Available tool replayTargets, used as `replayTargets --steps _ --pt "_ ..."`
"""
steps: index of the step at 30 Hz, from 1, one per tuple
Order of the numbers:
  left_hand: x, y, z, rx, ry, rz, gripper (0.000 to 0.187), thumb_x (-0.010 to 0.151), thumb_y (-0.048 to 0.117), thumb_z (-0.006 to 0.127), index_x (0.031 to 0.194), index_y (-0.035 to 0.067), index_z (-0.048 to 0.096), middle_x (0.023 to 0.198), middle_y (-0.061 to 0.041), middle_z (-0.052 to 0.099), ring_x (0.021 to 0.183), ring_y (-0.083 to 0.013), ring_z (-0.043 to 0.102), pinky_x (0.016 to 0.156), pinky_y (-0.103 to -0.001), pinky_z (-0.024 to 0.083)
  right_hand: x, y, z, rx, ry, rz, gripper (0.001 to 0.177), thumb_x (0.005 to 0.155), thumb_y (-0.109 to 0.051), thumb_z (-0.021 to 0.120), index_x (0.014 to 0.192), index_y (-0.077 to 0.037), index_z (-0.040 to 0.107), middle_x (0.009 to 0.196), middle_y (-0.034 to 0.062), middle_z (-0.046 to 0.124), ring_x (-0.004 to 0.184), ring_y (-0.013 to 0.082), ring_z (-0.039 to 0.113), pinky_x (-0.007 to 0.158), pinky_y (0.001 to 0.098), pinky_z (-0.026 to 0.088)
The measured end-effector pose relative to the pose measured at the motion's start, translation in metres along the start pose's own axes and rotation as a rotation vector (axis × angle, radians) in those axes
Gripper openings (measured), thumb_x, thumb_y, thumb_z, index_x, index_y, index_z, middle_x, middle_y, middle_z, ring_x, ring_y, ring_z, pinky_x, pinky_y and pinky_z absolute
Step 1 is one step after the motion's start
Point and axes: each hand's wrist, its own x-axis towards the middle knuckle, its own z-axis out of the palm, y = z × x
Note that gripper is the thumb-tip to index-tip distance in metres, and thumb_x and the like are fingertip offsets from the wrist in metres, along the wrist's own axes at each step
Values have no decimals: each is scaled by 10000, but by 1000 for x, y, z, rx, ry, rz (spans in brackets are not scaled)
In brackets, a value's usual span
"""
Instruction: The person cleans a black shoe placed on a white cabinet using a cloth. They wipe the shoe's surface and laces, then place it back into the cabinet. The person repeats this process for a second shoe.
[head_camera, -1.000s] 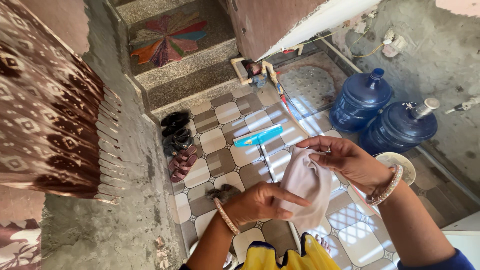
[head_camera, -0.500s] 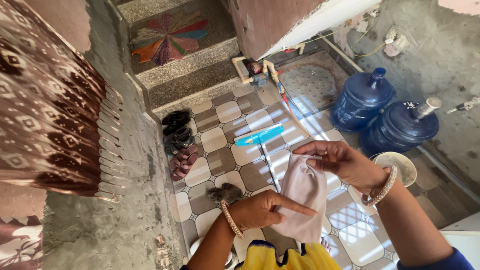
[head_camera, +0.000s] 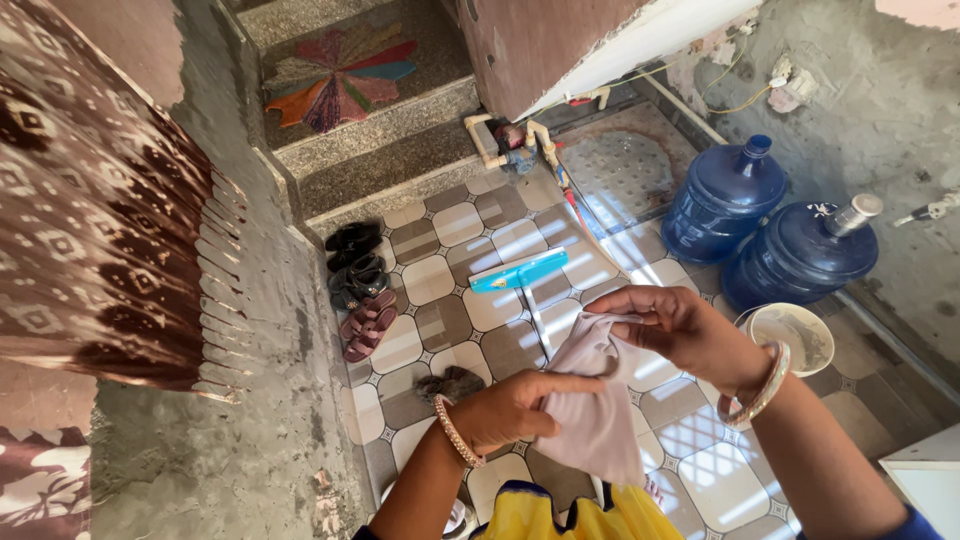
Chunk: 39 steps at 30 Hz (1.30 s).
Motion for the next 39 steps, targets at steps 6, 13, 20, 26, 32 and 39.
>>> replayTargets --steps 6,13,20,26,32,39 --pt "10 -10 -11 -105 164 84 575 756 -124 583 1315 -6 649 1200 -59 674 815 -115 615 626 -244 498 -20 -18 33 -545 237 -91 361 863 -6 702 1206 -102 757 1108 55 823 982 167 788 874 315 599" --pt "19 -29 -16 -226 354 100 310 780 -92 650 1067 22 674 942 -51 700 760 -126 636 641 -254 496 -47 -18 79 -810 405 -478 420 796 75 656 1172 -90 744 1188 77 768 1105 248 742 999 384 564" --pt "20 -41 -6 -101 453 190 274 763 -104 659 1007 7 718 835 -32 670 654 -84 561 593 -247 441 -59 -10 90 -955 564 -583 370 816 89 630 1129 -74 738 1192 72 757 1169 244 716 1056 410 548" --pt "10 -32 11 -235 450 312 306 803 -115 634 1084 -38 730 905 -53 726 720 -83 615 624 -231 453 -68 -1 108 -1074 602 -641 373 805 86 629 1120 -68 756 1173 74 755 1163 227 714 1032 402 552" --pt "0 -5 29 -447 505 342 408 760 -132 572 1138 -30 687 944 -69 736 813 -157 721 787 -342 621 -69 1 115 -1111 658 -637 407 799 120 602 1122 -69 761 1174 77 756 1163 215 713 1044 396 549" --pt "3 -13 25 -331 425 437 442 798 -150 530 1204 -65 684 991 -94 739 852 -149 713 826 -320 617 -68 -1 121 -1092 680 -622 397 805 110 621 1136 -66 752 1178 79 754 1159 225 714 1042 408 550"
